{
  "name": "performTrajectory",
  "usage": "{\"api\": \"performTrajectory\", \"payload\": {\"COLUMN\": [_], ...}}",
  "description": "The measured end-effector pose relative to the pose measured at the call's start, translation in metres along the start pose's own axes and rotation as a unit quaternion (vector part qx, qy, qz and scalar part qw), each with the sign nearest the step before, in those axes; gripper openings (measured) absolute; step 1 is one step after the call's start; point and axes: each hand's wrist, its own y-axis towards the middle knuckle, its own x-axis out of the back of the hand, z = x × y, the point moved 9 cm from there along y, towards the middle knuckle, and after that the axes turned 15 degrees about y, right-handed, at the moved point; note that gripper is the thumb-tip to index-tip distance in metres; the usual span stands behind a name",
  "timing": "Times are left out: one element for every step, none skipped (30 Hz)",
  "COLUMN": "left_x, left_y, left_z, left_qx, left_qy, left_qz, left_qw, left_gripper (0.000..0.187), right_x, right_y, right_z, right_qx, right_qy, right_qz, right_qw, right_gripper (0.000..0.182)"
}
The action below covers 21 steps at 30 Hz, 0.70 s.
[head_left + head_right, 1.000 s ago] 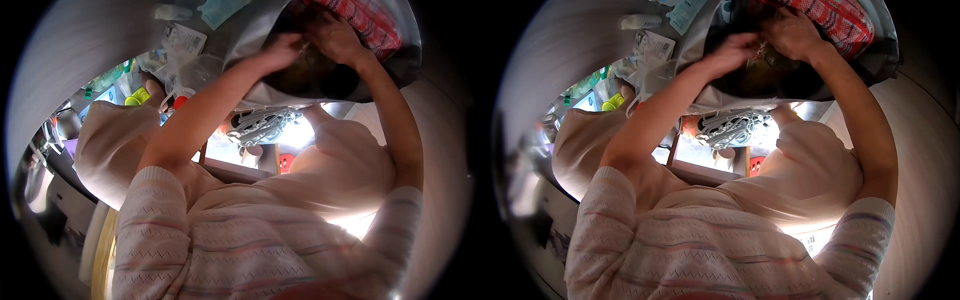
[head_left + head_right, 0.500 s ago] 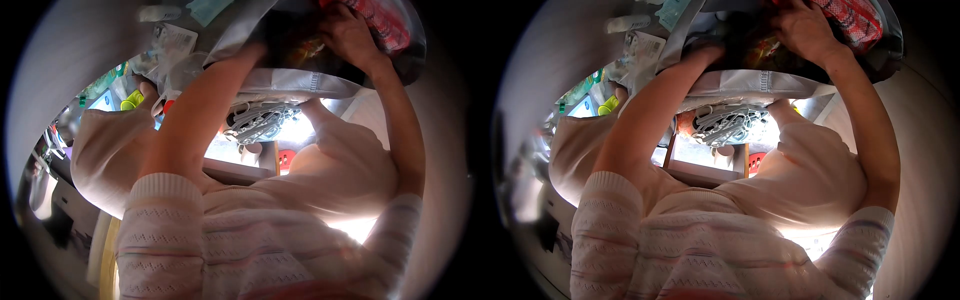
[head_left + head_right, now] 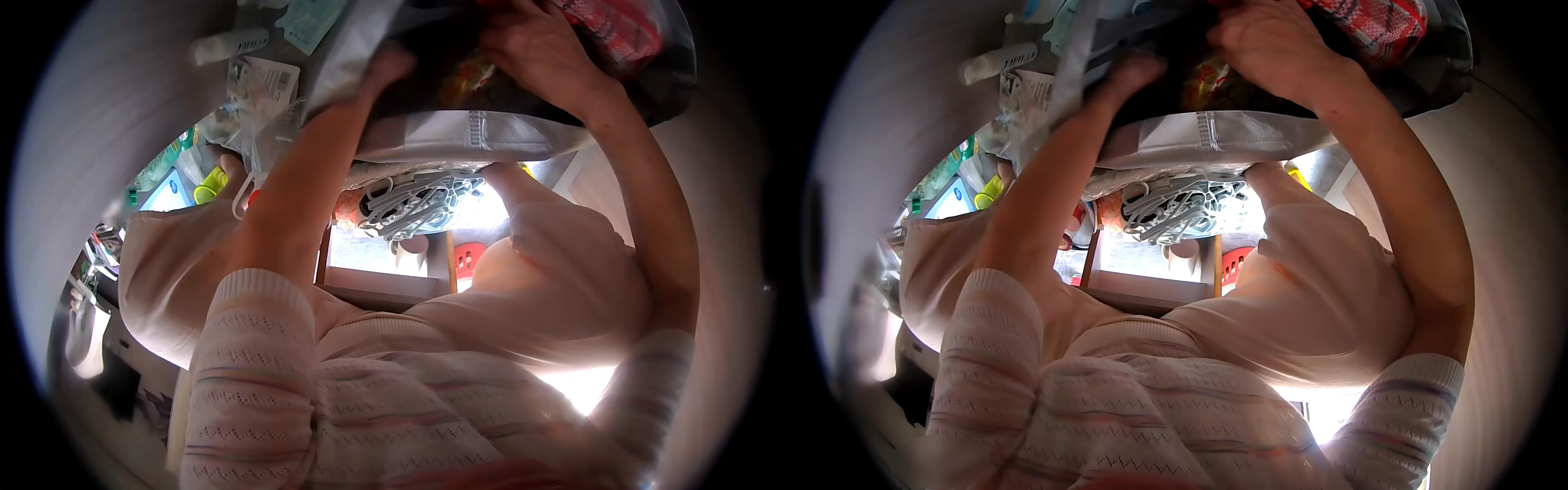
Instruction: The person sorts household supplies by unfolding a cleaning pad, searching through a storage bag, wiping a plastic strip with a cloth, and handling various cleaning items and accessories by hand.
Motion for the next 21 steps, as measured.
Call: {"api": "performTrajectory", "payload": {"left_x": [0.004, 0.006, 0.014, 0.011, 0.01, 0.017, 0.024, 0.028, 0.034, 0.042, 0.047, 0.048, 0.036, 0.02, 0.009, -0.001, -0.003, -0.009, -0.012, -0.015, -0.013], "left_y": [-0.001, -0.002, -0.007, -0.002, 0.003, 0.002, 0.0, 0.0, -0.003, -0.01, -0.016, -0.019, -0.011, 0.003, 0.015, 0.021, 0.028, 0.035, 0.039, 0.04, 0.036], "left_z": [0.006, 0.01, 0.004, 0.005, 0.004, 0.004, 0.004, 0.0, -0.006, -0.024, -0.043, -0.056, -0.049, -0.037, -0.029, -0.025, -0.024, -0.021, -0.02, -0.017, -0.018], "left_qx": [0.029, 0.06, 0.093, 0.079, 0.064, 0.054, 0.043, 0.027, 0.015, -0.003, -0.021, -0.038, -0.034, -0.03, -0.026, -0.017, -0.033, -0.049, -0.066, -0.073, -0.076], "left_qy": [-0.154, -0.288, -0.386, -0.425, -0.463, -0.434, -0.404, -0.314, -0.22, -0.062, 0.098, 0.255, 0.314, 0.371, 0.427, 0.427, 0.416, 0.405, 0.394, 0.4, 0.409], "left_qz": [0.018, 0.037, 0.005, 0.042, 0.078, 0.046, 0.015, -0.006, -0.03, -0.043, -0.055, -0.065, -0.046, -0.027, -0.008, 0.042, 0.021, 0.002, -0.018, -0.034, -0.046], "left_qw": [0.988, 0.955, 0.918, 0.901, 0.881, 0.898, 0.914, 0.949, 0.975, 0.997, 0.993, 0.964, 0.948, 0.928, 0.904, 0.903, 0.909, 0.913, 0.917, 0.913, 0.908], "left_gripper": [0.014, 0.013, 0.014, 0.015, 0.017, 0.019, 0.021, 0.024, 0.027, 0.031, 0.035, 0.039, 0.04, 0.04, 0.041, 0.038, 0.036, 0.035, 0.034, 0.034, 0.034], "right_x": [0.001, 0.003, 0.002, 0.001, 0.0, 0.0, 0.0, 0.0, 0.001, 0.001, 0.002, 0.002, 0.001, 0.001, 0.002, 0.002, 0.002, 0.003, 0.003, 0.003, 0.003], "right_y": [0.0, -0.001, 0.0, 0.0, 0.001, 0.001, 0.0, 0.0, 0.0, -0.001, -0.001, 0.0, 0.001, 0.002, 0.002, 0.002, 0.003, 0.003, 0.002, 0.002, 0.002], "right_z": [0.0, 0.001, 0.001, 0.001, 0.001, 0.002, 0.003, 0.003, 0.004, 0.004, 0.004, 0.004, 0.004, 0.004, 0.003, 0.004, 0.003, 0.003, 0.003, 0.004, 0.003], "right_qx": [-0.001, 0.0, -0.001, -0.001, 0.0, 0.003, 0.005, 0.008, 0.011, 0.014, 0.017, 0.017, 0.018, 0.018, 0.011, 0.004, -0.004, -0.002, -0.001, 0.001, -0.001], "right_qy": [0.005, 0.011, 0.007, 0.003, -0.001, 0.0, 0.0, 0.0, 0.001, 0.002, 0.004, 0.001, -0.002, -0.005, -0.006, -0.008, -0.011, -0.011, -0.012, -0.012, -0.011], "right_qz": [-0.01, -0.019, -0.014, -0.01, -0.006, -0.006, -0.005, -0.005, -0.011, -0.017, -0.023, -0.018, -0.014, -0.009, -0.003, 0.003, 0.009, 0.004, 0.0, -0.004, -0.002], "right_qw": [1.0, 1.0, 1.0, 1.0, 1.0, 1.0, 1.0, 1.0, 1.0, 1.0, 1.0, 1.0, 1.0, 1.0, 1.0, 1.0, 1.0, 1.0, 1.0, 1.0, 1.0], "right_gripper": [0.006, 0.006, 0.006, 0.006, 0.006, 0.005, 0.005, 0.005, 0.005, 0.005, 0.005, 0.006, 0.006, 0.006, 0.006, 0.006, 0.006, 0.006, 0.006, 0.006, 0.006]}}
